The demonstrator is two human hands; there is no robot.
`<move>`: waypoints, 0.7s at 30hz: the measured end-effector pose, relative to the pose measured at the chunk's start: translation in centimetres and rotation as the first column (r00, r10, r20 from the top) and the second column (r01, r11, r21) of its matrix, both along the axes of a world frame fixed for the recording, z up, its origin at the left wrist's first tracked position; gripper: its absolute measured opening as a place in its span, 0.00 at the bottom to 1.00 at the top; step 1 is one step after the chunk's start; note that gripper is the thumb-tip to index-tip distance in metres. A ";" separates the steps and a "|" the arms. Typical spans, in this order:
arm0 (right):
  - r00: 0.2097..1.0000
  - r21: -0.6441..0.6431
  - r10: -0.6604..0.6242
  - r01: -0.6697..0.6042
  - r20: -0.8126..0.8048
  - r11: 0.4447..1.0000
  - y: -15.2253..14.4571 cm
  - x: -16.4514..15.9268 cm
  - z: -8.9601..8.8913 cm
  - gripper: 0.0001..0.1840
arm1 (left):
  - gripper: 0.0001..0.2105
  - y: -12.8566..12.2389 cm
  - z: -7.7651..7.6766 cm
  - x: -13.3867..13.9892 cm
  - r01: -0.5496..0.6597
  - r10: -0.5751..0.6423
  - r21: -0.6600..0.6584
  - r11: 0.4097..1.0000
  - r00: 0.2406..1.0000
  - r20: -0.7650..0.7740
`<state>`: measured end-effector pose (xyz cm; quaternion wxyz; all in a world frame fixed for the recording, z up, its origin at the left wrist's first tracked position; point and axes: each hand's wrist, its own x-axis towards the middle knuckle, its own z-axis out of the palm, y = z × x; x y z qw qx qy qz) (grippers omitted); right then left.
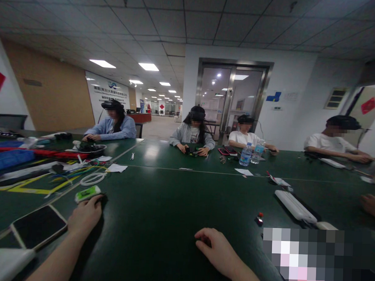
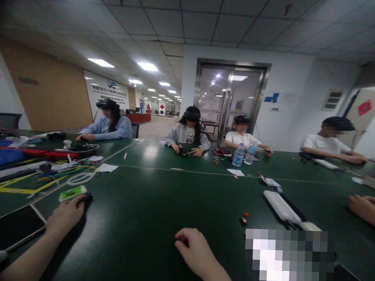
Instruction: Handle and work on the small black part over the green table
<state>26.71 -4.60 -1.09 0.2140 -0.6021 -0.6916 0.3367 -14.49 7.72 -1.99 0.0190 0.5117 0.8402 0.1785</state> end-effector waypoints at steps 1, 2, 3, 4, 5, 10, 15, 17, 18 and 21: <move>1.000 0.013 -0.001 0.001 0.004 1.000 0.0 0.0 -0.1 0.13 | 0.22 0.0 0.0 0.1 -0.003 0.003 -0.008 1.000 1.000 -0.003; 1.000 0.022 -0.002 0.002 0.006 1.000 0.1 -0.1 -0.1 0.13 | 0.22 -0.1 0.1 0.1 -0.003 0.003 -0.015 1.000 1.000 -0.005; 1.000 0.026 -0.003 0.003 0.007 1.000 0.1 -0.1 -0.2 0.13 | 0.22 -0.1 0.1 0.1 -0.003 0.003 -0.020 1.000 1.000 -0.008; 1.000 0.026 -0.002 0.002 0.007 1.000 0.1 -0.1 -0.3 0.13 | 0.22 -0.1 0.1 0.1 -0.002 0.002 -0.024 1.000 1.000 -0.011; 1.000 0.024 -0.001 0.001 0.006 1.000 0.2 -0.1 -0.4 0.13 | 0.22 0.0 0.1 0.1 0.001 -0.001 -0.027 1.000 1.000 -0.013; 1.000 0.013 0.006 -0.006 0.001 1.000 0.1 0.0 -0.4 0.13 | 0.22 0.2 -0.2 -0.3 0.008 -0.008 -0.026 1.000 1.000 -0.017; 1.000 0.004 0.004 -0.004 -0.004 1.000 0.0 0.0 -0.1 0.13 | 0.23 0.2 -0.2 -0.2 -0.012 0.012 -0.006 1.000 0.999 -0.029; 1.000 -0.013 0.003 -0.003 -0.003 1.000 -0.1 0.0 0.1 0.13 | 0.24 0.3 -0.2 -0.2 -0.037 0.036 -0.008 0.999 0.999 -0.035; 1.000 -0.017 0.002 -0.002 -0.002 1.000 -0.1 0.0 0.1 0.13 | 0.24 0.3 -0.3 -0.2 -0.042 0.041 -0.012 0.999 0.998 -0.041; 1.000 -0.022 -0.002 0.002 -0.003 1.000 -0.1 0.0 0.2 0.13 | 0.24 0.4 -0.4 -0.2 -0.024 0.022 -0.028 0.999 0.997 -0.073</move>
